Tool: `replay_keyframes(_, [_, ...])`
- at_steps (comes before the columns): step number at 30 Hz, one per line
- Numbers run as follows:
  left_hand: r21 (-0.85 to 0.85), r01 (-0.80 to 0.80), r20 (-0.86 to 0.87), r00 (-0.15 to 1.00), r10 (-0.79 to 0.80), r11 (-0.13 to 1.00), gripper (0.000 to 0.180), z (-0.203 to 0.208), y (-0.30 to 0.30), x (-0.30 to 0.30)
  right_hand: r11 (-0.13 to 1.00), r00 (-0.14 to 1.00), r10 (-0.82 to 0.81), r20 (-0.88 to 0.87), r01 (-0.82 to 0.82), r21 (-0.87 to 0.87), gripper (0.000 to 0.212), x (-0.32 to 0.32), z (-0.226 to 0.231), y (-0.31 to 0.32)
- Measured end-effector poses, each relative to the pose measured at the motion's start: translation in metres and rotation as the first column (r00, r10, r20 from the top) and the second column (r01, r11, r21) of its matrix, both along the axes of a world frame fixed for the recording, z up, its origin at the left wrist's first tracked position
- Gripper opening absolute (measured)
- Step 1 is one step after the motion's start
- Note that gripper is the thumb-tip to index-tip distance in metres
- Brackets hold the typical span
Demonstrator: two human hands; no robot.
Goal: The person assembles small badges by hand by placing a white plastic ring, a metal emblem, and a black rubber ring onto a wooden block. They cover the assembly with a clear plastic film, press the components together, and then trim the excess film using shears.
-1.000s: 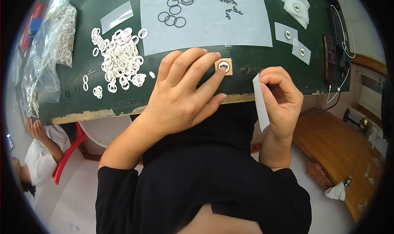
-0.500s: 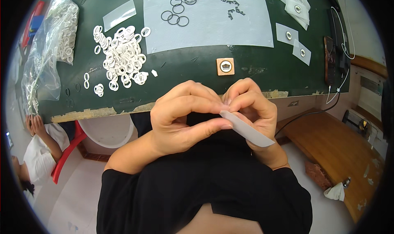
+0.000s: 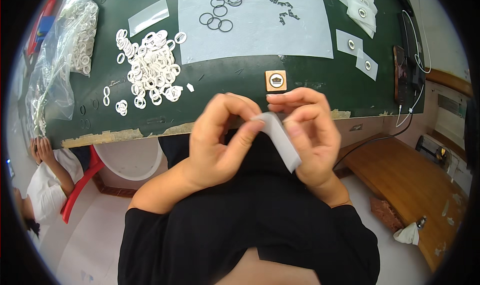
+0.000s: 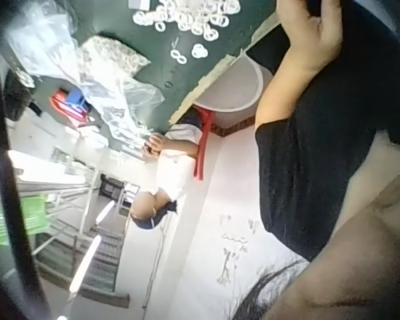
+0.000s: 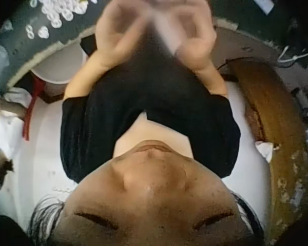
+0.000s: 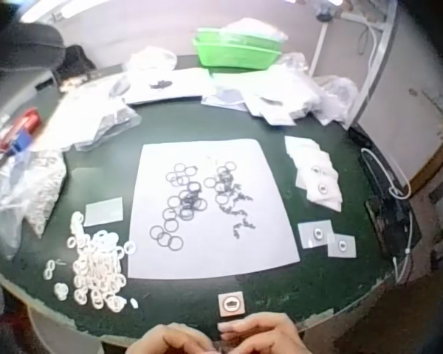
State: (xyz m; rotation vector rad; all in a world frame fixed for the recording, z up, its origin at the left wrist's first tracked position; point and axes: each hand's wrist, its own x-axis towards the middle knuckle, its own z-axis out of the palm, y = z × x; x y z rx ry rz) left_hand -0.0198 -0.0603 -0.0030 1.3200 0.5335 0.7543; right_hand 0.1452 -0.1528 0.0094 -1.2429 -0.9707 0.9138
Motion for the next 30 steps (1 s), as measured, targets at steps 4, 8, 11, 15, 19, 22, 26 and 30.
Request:
replay_keyframes(4, [-0.034, -0.095, -0.055, 0.994, 0.093, 0.995, 0.01, 0.002, 0.011, -0.014, 0.995, 0.912, -0.022, -0.41, -0.021, -0.101, 0.009, 0.017, 0.026, -0.006])
replay_keyframes(8, [-0.221, -0.084, -0.155, 0.987, 0.05, 0.972, 0.013, 0.011, 0.015, -0.019, 0.993, 0.85, 0.058, -0.523, -0.103, -0.058, 0.011, 0.021, 0.028, -0.009])
replay_keyframes(11, [-0.068, -0.143, -0.072, 0.988, 0.138, 0.987, 0.024, 0.006, 0.021, -0.009, 0.995, 0.86, 0.058, -0.508, -0.093, -0.045, 0.011, 0.019, 0.031, -0.005])
replay_keyframes(15, [0.557, 0.078, -0.022, 0.997, -0.08, 0.827, 0.063, 0.003, 0.055, -0.001, 0.993, 0.887, 0.071, -0.456, -0.104, -0.048, 0.009, 0.017, 0.036, 0.0])
replay_keyframes(19, [0.498, 0.136, 0.131, 0.964, -0.23, 0.856, 0.047, -0.002, 0.055, 0.021, 0.992, 0.896, 0.076, -0.437, -0.113, -0.057, 0.009, 0.018, 0.037, 0.0])
replay_keyframes(22, [0.425, 0.109, 0.166, 0.966, -0.196, 0.899, 0.032, -0.004, 0.046, 0.026, 0.993, 0.893, 0.071, -0.445, -0.103, -0.05, 0.009, 0.019, 0.033, -0.002])
replay_keyframes(26, [0.353, 0.096, 0.053, 0.991, -0.122, 0.931, 0.03, 0.002, 0.04, 0.024, 0.996, 0.931, -0.02, -0.364, -0.014, -0.09, 0.01, 0.016, 0.031, -0.001])
replay_keyframes(30, [0.465, 0.067, -0.186, 0.982, 0.023, 0.883, 0.022, 0.009, 0.043, 0.03, 0.984, 0.933, -0.114, -0.34, 0.059, -0.166, 0.006, 0.024, 0.021, 0.004])
